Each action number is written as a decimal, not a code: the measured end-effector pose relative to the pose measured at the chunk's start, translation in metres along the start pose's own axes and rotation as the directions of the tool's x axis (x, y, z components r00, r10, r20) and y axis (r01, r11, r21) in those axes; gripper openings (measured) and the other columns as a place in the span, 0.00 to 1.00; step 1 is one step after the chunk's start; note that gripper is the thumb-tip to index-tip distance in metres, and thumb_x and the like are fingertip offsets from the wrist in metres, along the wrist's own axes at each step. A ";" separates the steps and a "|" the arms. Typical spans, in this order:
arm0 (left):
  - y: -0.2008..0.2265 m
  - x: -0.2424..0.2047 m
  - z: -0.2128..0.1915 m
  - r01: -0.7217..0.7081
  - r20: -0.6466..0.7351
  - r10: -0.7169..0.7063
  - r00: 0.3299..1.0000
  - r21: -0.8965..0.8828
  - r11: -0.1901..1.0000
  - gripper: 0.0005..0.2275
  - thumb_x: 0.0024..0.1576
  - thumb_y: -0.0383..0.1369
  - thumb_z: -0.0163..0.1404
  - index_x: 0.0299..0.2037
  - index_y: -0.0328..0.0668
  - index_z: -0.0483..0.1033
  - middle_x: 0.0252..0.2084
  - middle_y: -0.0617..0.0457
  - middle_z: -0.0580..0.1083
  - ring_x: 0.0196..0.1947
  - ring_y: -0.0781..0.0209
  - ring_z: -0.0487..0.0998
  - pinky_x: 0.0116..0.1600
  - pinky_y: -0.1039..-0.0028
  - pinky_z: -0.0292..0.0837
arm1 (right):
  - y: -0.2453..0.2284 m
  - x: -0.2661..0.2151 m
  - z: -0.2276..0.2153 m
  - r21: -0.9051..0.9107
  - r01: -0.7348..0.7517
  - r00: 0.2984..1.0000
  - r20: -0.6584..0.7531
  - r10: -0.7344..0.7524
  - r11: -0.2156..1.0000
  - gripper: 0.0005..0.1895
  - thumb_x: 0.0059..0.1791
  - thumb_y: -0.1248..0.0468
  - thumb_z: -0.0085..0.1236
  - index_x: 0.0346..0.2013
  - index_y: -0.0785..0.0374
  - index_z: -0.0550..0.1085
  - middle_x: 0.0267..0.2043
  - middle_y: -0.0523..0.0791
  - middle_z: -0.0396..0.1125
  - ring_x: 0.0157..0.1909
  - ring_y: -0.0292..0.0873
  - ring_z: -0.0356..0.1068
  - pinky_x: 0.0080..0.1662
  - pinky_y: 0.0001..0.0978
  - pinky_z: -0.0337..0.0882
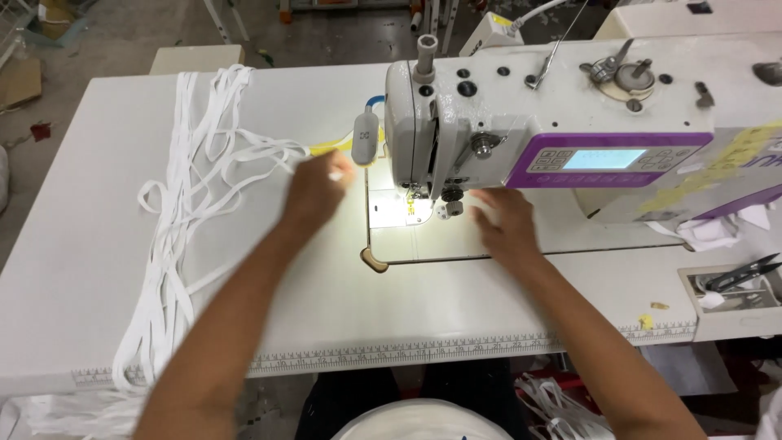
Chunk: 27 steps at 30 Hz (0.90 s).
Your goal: Sewing and trimming white fabric labels or strips using an industrial sewing machine and thread snips.
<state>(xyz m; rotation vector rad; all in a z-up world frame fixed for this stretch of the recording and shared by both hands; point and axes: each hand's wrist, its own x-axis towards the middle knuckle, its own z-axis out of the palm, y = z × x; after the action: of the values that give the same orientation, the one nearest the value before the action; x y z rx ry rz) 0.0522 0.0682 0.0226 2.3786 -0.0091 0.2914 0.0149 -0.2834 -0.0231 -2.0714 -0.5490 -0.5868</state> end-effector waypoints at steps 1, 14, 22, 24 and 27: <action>0.000 0.007 0.024 0.128 0.057 -0.126 0.990 -0.041 0.991 0.05 0.56 0.36 0.50 0.36 0.52 0.80 0.30 0.50 0.79 0.40 0.43 0.82 0.49 0.57 0.74 | 0.000 0.012 0.012 -0.102 0.025 0.996 0.085 -0.017 0.994 0.13 0.51 0.69 0.56 0.51 0.64 0.76 0.40 0.49 0.70 0.43 0.51 0.70 0.51 0.48 0.69; 0.036 0.034 0.081 0.186 0.234 -0.097 0.967 -0.395 0.900 0.05 0.50 0.32 0.56 0.28 0.38 0.78 0.24 0.48 0.76 0.30 0.57 0.77 0.42 0.68 0.72 | 0.040 0.020 0.054 -0.295 -0.138 0.970 0.151 0.189 0.945 0.11 0.52 0.68 0.48 0.46 0.71 0.74 0.37 0.47 0.70 0.46 0.42 0.67 0.59 0.31 0.59; 0.001 0.007 0.014 -0.002 0.177 0.033 0.984 -0.171 0.985 0.06 0.52 0.36 0.60 0.38 0.50 0.85 0.36 0.48 0.81 0.42 0.48 0.82 0.48 0.62 0.75 | 0.089 0.016 0.020 -0.574 -0.028 0.986 0.119 0.117 0.818 0.08 0.47 0.63 0.51 0.37 0.63 0.74 0.30 0.46 0.69 0.39 0.52 0.71 0.51 0.48 0.64; 0.001 -0.008 -0.015 -0.086 0.141 0.099 0.985 -0.095 0.992 0.08 0.53 0.35 0.60 0.40 0.47 0.84 0.35 0.46 0.80 0.42 0.46 0.81 0.49 0.60 0.76 | 0.112 0.004 0.007 -0.637 0.000 0.987 0.122 0.101 0.771 0.07 0.46 0.62 0.52 0.35 0.61 0.74 0.28 0.45 0.69 0.37 0.55 0.72 0.49 0.52 0.65; -0.010 -0.029 -0.042 -0.031 0.189 0.044 0.981 -0.067 0.997 0.06 0.55 0.35 0.57 0.39 0.51 0.84 0.34 0.51 0.79 0.38 0.54 0.80 0.47 0.67 0.75 | 0.106 0.012 -0.016 -0.699 0.031 0.987 0.135 0.090 0.715 0.07 0.45 0.61 0.53 0.33 0.59 0.74 0.26 0.45 0.68 0.35 0.57 0.73 0.47 0.56 0.66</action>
<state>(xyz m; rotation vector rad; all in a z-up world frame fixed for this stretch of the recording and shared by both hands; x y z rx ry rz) 0.0159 0.1013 0.0395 2.3359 -0.1511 0.0786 0.0832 -0.3487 -0.0756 -2.8725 -0.4099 -0.6816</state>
